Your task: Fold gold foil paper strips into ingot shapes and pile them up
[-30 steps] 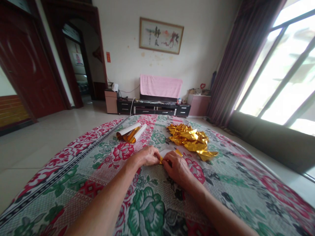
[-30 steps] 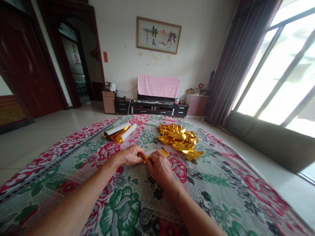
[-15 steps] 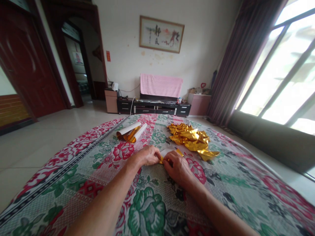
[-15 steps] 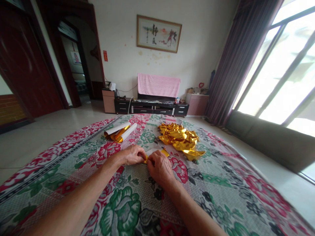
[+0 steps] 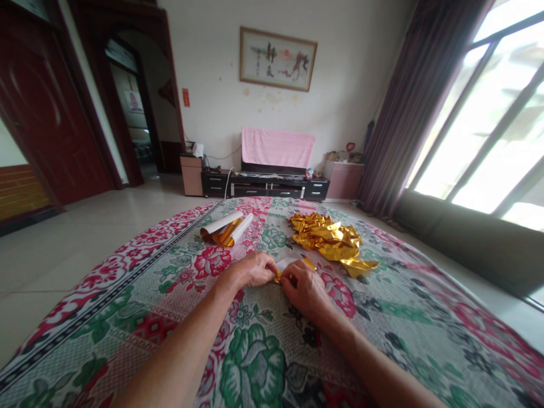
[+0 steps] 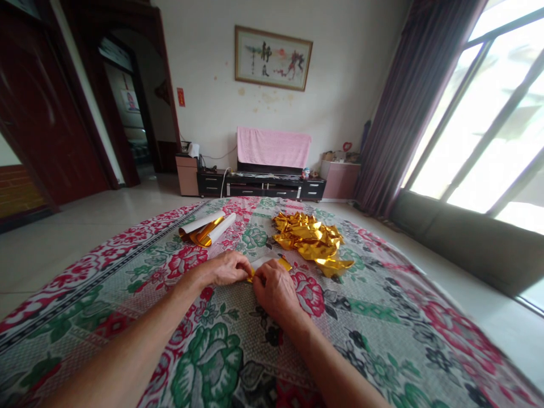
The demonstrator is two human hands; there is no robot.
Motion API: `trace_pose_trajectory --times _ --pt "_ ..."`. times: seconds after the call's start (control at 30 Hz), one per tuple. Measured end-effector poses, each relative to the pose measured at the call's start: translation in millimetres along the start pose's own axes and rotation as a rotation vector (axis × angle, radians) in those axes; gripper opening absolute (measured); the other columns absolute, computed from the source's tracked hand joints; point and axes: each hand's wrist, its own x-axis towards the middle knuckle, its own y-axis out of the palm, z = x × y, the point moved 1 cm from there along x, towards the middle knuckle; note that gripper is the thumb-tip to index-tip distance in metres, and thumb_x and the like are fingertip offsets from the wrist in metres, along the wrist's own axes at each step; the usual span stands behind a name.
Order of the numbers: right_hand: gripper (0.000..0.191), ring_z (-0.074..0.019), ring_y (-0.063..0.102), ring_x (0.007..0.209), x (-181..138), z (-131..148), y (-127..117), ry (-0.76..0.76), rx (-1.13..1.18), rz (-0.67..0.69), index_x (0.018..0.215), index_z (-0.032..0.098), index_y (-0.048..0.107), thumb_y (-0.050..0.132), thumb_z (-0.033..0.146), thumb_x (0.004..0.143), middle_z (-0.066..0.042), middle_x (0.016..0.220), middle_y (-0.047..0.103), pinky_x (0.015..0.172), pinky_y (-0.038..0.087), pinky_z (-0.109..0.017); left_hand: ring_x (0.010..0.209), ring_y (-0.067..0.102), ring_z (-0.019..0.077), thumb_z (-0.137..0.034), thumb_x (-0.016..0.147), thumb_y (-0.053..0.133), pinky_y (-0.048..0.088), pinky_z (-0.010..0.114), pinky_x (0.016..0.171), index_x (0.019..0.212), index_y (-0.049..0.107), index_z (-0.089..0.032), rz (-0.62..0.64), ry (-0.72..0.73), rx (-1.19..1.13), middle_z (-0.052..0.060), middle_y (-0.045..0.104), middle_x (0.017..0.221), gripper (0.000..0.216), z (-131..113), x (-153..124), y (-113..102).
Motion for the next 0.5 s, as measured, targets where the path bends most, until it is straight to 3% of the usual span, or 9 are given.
trace_pose_trajectory --times 0.5 --pt "0.01 -0.0115 0.05 0.065 0.2 -5.5 -3.6 0.028 0.047 0.024 0.068 0.017 0.058 0.054 0.019 0.076 -0.001 0.07 0.054 0.059 0.035 -0.021 0.064 0.057 0.0134 -0.034 0.061 0.059 0.037 0.02 0.049 0.085 0.071 -0.02 -0.001 -0.094 0.001 0.002 0.067 0.074 0.03 -9.8 -4.7 -1.7"
